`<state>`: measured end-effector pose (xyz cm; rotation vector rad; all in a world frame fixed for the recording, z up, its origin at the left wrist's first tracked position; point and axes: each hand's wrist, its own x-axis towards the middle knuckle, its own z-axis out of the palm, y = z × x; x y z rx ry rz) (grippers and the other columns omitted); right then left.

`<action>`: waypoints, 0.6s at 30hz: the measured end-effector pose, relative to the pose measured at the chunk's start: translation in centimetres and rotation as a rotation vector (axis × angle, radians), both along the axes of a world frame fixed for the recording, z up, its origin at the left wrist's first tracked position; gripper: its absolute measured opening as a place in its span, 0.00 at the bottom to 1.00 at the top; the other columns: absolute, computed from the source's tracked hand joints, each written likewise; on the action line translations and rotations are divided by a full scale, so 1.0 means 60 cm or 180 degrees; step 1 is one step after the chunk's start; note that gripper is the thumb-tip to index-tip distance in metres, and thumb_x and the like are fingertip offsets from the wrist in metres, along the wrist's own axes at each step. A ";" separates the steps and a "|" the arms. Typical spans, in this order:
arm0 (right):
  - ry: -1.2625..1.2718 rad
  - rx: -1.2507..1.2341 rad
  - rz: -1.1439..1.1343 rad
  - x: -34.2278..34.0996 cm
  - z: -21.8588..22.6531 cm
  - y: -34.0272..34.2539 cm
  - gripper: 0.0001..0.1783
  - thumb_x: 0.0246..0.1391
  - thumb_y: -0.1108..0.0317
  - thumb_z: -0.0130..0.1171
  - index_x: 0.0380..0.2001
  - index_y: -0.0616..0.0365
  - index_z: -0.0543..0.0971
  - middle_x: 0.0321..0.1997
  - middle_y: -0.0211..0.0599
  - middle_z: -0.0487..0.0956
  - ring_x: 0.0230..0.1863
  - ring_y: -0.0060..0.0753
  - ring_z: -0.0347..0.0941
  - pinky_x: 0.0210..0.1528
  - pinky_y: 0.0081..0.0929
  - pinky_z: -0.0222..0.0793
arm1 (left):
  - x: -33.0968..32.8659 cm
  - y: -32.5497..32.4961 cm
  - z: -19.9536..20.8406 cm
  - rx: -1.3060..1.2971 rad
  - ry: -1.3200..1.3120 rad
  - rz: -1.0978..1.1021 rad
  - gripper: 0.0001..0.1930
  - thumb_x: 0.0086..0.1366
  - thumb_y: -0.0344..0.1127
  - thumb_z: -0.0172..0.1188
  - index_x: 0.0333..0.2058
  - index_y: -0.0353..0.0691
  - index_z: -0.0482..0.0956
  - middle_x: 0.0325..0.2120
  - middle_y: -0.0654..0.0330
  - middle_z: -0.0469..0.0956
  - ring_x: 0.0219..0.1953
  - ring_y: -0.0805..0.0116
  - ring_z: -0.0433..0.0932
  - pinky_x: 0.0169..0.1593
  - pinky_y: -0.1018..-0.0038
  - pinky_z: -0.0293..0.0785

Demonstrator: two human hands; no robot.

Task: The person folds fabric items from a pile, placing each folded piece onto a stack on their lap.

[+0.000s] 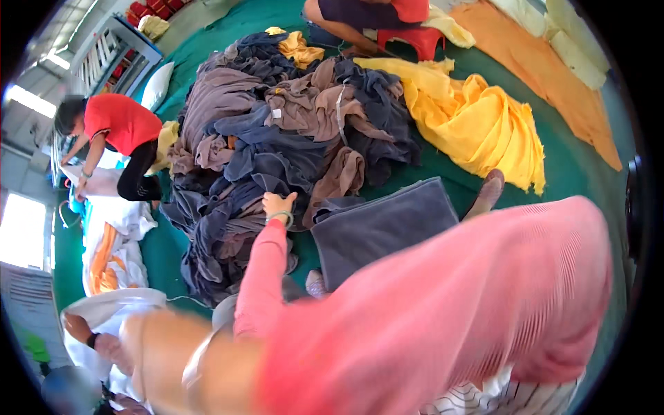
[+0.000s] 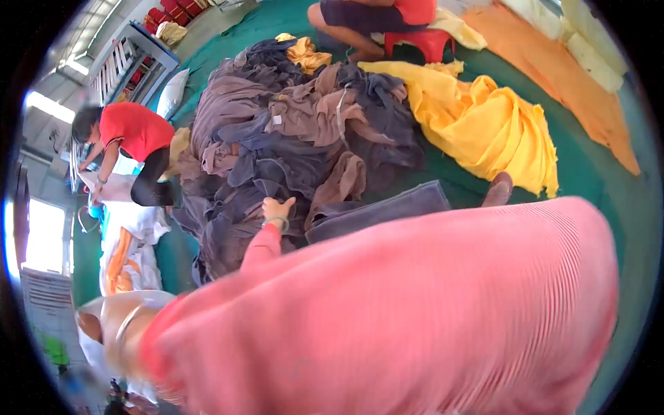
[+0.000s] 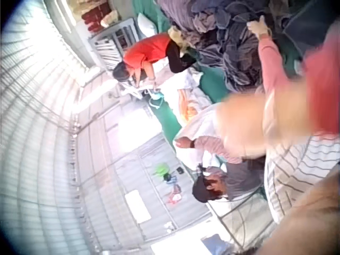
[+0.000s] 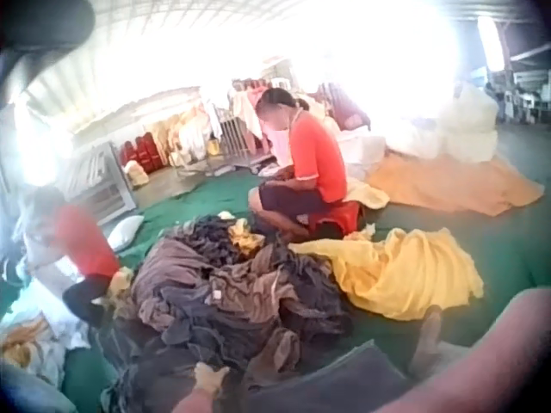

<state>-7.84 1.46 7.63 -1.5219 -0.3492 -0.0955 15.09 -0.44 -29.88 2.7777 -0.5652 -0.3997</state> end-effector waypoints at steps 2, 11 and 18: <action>0.0635 0.0098 -0.0241 -0.002 0.006 0.019 0.09 0.48 0.68 0.53 0.29 0.64 0.76 0.28 0.38 0.77 0.29 0.23 0.71 0.35 0.22 0.67 | -0.029 -0.031 -0.045 -0.0090 0.0085 0.0778 0.50 0.39 0.65 0.64 0.49 0.28 0.58 0.47 0.42 0.66 0.51 0.49 0.67 0.50 0.63 0.67; 0.2811 0.0729 -0.1708 -0.080 -0.002 0.063 0.08 0.47 0.69 0.51 0.26 0.64 0.75 0.26 0.40 0.77 0.27 0.24 0.71 0.32 0.24 0.66 | 0.081 -0.102 -0.044 -0.2822 0.3789 0.2804 0.08 0.55 0.30 0.56 0.36 0.42 0.73 0.36 0.58 0.74 0.39 0.58 0.72 0.42 0.53 0.69; 0.1799 0.1482 -0.2620 -0.175 0.008 0.061 0.05 0.51 0.75 0.48 0.26 0.60 0.73 0.20 0.24 0.68 0.23 0.08 0.58 0.26 0.06 0.52 | 0.007 -0.148 0.387 -0.4074 0.4234 0.0138 0.09 0.55 0.29 0.52 0.36 0.41 0.69 0.36 0.58 0.69 0.42 0.59 0.65 0.45 0.54 0.62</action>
